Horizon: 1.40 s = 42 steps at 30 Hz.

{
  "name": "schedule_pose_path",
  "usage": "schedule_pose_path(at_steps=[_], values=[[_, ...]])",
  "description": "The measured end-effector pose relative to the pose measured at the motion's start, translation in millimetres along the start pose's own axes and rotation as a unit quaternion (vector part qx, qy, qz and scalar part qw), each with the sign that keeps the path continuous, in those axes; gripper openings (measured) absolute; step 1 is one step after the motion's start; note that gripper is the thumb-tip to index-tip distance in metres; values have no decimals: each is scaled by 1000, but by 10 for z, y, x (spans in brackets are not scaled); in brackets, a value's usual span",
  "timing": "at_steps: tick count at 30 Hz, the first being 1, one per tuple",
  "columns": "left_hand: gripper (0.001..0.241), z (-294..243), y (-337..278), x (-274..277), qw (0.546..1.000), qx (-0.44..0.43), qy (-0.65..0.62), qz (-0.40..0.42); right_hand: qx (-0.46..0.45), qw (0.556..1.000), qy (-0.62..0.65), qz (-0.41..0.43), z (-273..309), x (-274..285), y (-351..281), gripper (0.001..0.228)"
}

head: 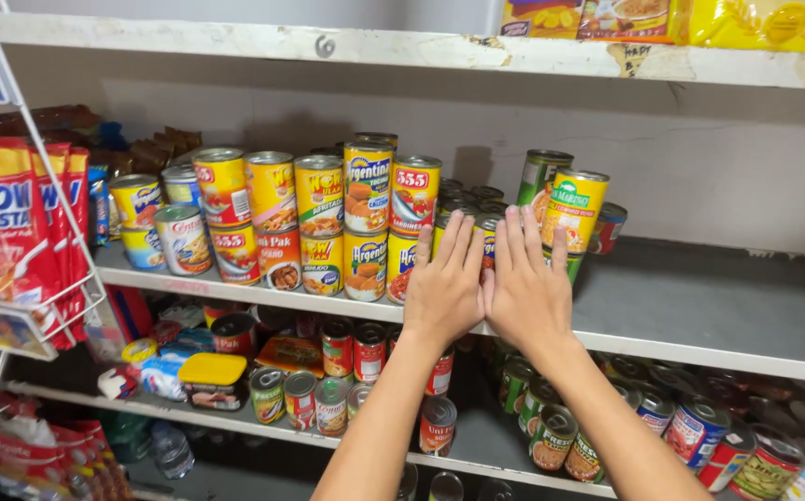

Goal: Organizing and tidying canned goods on a grocery store shelf.

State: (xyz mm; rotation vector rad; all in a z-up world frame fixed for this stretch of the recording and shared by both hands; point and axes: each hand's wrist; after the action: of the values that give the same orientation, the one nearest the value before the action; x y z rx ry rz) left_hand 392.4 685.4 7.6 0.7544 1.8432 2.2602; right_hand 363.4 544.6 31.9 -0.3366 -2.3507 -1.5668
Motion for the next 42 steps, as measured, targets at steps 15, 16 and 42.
schedule_pose_path(at_steps=[15,16,42], values=[[49,-21,-68,11,998,-16,-32,-57,-1,997,24,-79,51,-91,-179,52],[49,-16,-63,13,998,-16,-33,-57,-1,997,23,-78,48,-97,-181,52],[57,26,-107,60,995,20,-69,-67,10,986,127,-111,112,56,-134,40]])
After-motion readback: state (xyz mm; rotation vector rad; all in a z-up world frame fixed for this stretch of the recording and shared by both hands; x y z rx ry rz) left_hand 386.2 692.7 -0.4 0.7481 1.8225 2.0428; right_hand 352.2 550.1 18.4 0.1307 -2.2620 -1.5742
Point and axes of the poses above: each hand's wrist, its own y-axis towards the middle knuckle, its own x-axis out of the back of the hand, z = x × y, and after that the axes turned 3 degrees about y, right-handed
